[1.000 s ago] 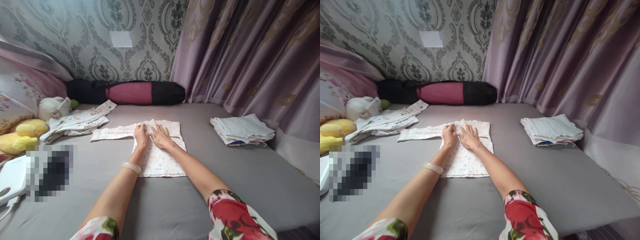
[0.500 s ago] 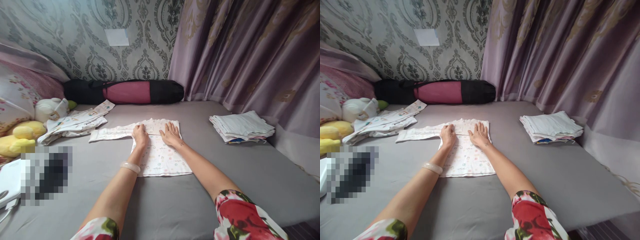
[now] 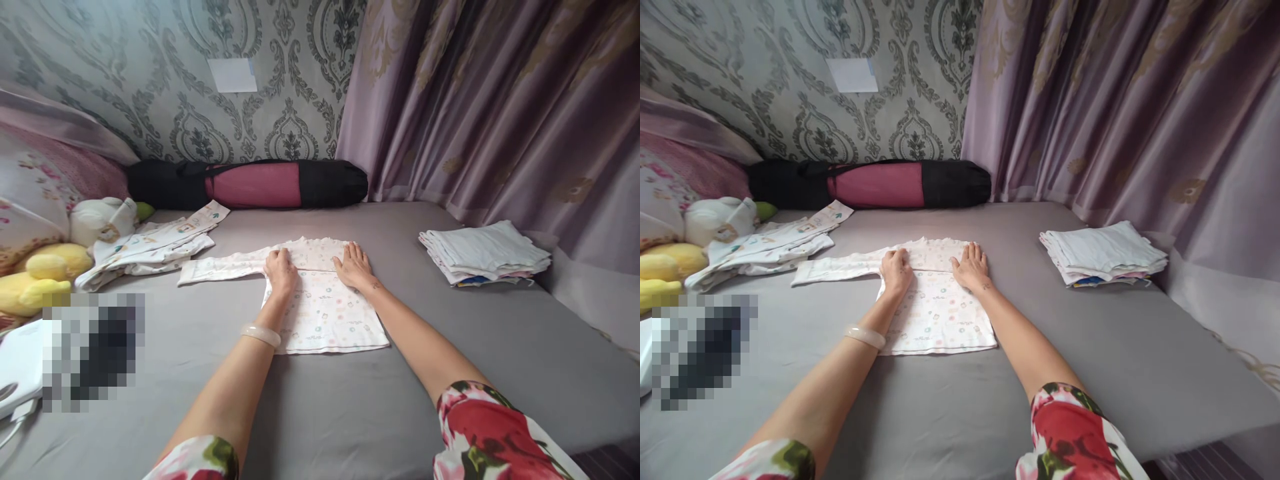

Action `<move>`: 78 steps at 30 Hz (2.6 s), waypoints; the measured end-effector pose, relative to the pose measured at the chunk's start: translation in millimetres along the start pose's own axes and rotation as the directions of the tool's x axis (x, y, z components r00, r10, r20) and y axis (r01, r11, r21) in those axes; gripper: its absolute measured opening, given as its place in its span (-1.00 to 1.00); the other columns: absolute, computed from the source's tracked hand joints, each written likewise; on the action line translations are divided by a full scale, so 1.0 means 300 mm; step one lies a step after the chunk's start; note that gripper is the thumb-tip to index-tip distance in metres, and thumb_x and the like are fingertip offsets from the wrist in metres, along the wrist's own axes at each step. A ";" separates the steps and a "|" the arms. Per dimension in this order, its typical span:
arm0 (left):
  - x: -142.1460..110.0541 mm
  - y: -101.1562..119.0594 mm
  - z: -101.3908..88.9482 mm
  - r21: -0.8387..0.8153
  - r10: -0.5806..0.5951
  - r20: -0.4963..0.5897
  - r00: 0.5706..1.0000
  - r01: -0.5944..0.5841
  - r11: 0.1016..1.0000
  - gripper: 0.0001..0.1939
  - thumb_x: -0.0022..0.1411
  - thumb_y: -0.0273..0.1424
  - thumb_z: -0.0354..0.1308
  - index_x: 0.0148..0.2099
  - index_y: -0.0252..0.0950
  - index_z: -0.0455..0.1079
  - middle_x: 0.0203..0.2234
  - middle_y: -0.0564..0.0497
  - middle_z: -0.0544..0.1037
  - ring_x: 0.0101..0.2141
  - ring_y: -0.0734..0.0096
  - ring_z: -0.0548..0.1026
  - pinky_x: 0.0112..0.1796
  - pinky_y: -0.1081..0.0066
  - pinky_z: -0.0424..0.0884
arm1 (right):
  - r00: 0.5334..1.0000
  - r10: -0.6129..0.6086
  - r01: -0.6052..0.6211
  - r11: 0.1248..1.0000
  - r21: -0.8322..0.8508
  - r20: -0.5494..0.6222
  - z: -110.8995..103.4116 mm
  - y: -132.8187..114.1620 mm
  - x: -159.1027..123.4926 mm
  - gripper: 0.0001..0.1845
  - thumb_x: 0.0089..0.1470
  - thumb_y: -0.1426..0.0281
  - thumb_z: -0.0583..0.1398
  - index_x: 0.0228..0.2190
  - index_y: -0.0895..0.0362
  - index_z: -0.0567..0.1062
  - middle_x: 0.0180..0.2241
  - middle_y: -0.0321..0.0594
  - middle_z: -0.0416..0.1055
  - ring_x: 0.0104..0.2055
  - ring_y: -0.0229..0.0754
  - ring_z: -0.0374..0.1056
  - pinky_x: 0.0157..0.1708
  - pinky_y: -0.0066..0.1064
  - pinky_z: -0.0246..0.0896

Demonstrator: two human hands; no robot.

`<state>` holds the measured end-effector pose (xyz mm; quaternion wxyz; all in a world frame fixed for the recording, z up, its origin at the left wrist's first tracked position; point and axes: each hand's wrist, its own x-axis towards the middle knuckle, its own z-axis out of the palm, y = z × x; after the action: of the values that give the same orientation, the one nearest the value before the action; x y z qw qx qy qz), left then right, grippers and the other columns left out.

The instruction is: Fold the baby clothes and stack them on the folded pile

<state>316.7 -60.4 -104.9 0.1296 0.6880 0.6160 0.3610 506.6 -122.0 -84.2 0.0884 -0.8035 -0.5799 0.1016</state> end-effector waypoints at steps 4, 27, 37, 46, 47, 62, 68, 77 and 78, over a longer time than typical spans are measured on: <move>-0.012 0.017 -0.004 0.002 0.099 -0.031 0.995 -0.099 0.995 -0.72 0.24 -0.47 -0.01 -0.05 -0.22 0.43 0.02 -0.23 0.40 0.04 -0.04 0.32 -0.03 0.05 0.20 | 0.990 0.022 -0.001 0.989 0.147 -0.139 -0.041 0.057 0.042 -0.50 0.33 0.33 -0.13 0.16 0.15 0.34 0.24 0.00 0.22 0.27 -0.05 0.13 0.23 -0.29 -0.02; -0.019 0.041 0.021 0.194 0.326 0.317 0.891 -0.397 0.897 -0.57 0.40 -0.20 -0.14 0.14 -0.35 0.30 0.21 -0.27 0.33 0.25 0.04 0.19 0.24 0.07 0.03 | 0.947 0.218 -0.171 0.964 0.202 -0.237 -0.043 0.023 0.113 -0.64 0.32 0.39 -0.08 0.10 0.13 0.24 0.04 0.04 0.37 0.00 0.01 0.39 -0.05 -0.19 0.24; -0.022 0.052 0.005 0.250 0.299 0.343 0.890 -0.394 0.885 -0.49 0.42 -0.19 -0.21 0.21 -0.39 0.27 0.27 -0.24 0.28 0.29 0.09 0.16 0.27 0.09 0.02 | 0.942 0.242 -0.255 0.966 -0.028 -0.230 -0.031 0.021 0.117 -0.62 0.32 0.44 -0.12 0.04 0.21 0.35 0.05 0.14 0.33 0.06 0.04 0.35 -0.09 -0.23 0.22; -0.034 0.051 0.020 0.277 0.385 0.264 0.884 -0.452 0.848 -0.43 0.43 -0.21 -0.25 0.28 -0.46 0.23 0.28 -0.27 0.26 0.32 0.05 0.11 0.30 0.01 -0.06 | 0.960 -0.219 0.194 0.969 -0.152 -0.172 -0.011 -0.075 0.050 -0.45 0.33 0.34 -0.17 0.26 0.21 0.21 0.37 -0.05 -0.01 0.41 0.01 -0.19 0.33 -0.02 -0.37; -0.034 0.052 0.020 0.279 0.372 0.278 0.885 -0.445 0.851 -0.43 0.43 -0.21 -0.26 0.28 -0.45 0.22 0.28 -0.26 0.26 0.32 0.05 0.10 0.30 0.00 -0.07 | 0.960 -0.252 0.235 0.963 -0.135 -0.122 -0.002 -0.096 0.044 -0.42 0.34 0.30 -0.18 0.29 0.19 0.17 0.39 -0.10 -0.07 0.43 0.00 -0.26 0.34 0.00 -0.43; -0.025 0.058 0.015 0.301 0.257 0.397 0.881 -0.390 0.870 -0.43 0.42 -0.22 -0.27 0.33 -0.35 0.17 0.32 -0.21 0.19 0.33 0.05 0.07 0.27 -0.07 -0.03 | 0.967 -0.251 0.254 0.965 -0.062 0.047 0.030 -0.137 0.058 -0.36 0.32 0.25 -0.24 0.35 0.12 0.01 0.42 -0.21 -0.19 0.45 -0.03 -0.38 0.33 0.13 -0.47; -0.032 0.055 0.015 0.332 0.272 0.304 0.913 -0.369 0.868 -0.42 0.42 -0.22 -0.29 0.30 -0.39 0.21 0.31 -0.23 0.21 0.33 0.06 0.07 0.30 -0.03 -0.08 | 0.984 -0.179 0.179 0.983 -0.040 0.007 0.022 -0.118 0.059 -0.33 0.33 0.19 -0.26 0.37 0.20 -0.07 0.43 -0.10 -0.32 0.45 -0.06 -0.42 0.35 0.02 -0.51; -0.027 0.071 0.007 0.350 0.201 0.401 0.894 -0.352 0.868 -0.37 0.41 -0.15 -0.29 0.35 -0.43 0.13 0.33 -0.28 0.15 0.34 0.02 0.04 0.29 -0.03 -0.07 | 0.999 -0.017 0.014 0.995 -0.099 -0.030 0.038 -0.067 0.058 -0.25 0.33 0.10 -0.27 0.36 0.30 -0.06 0.41 0.01 -0.24 0.44 0.00 -0.35 0.35 -0.01 -0.50; -0.026 0.070 0.008 0.345 0.203 0.401 0.893 -0.353 0.870 -0.36 0.41 -0.15 -0.29 0.34 -0.44 0.13 0.33 -0.29 0.15 0.34 0.01 0.03 0.29 -0.04 -0.07 | 0.999 -0.020 0.017 0.995 -0.097 -0.034 0.040 -0.066 0.058 -0.25 0.33 0.10 -0.27 0.35 0.30 -0.05 0.41 0.01 -0.23 0.44 0.00 -0.35 0.35 -0.01 -0.50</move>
<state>334.2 -71.3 -96.3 0.0366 0.8355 0.5371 0.1101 490.6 -98.9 -91.6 0.0603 -0.8031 -0.5898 0.0587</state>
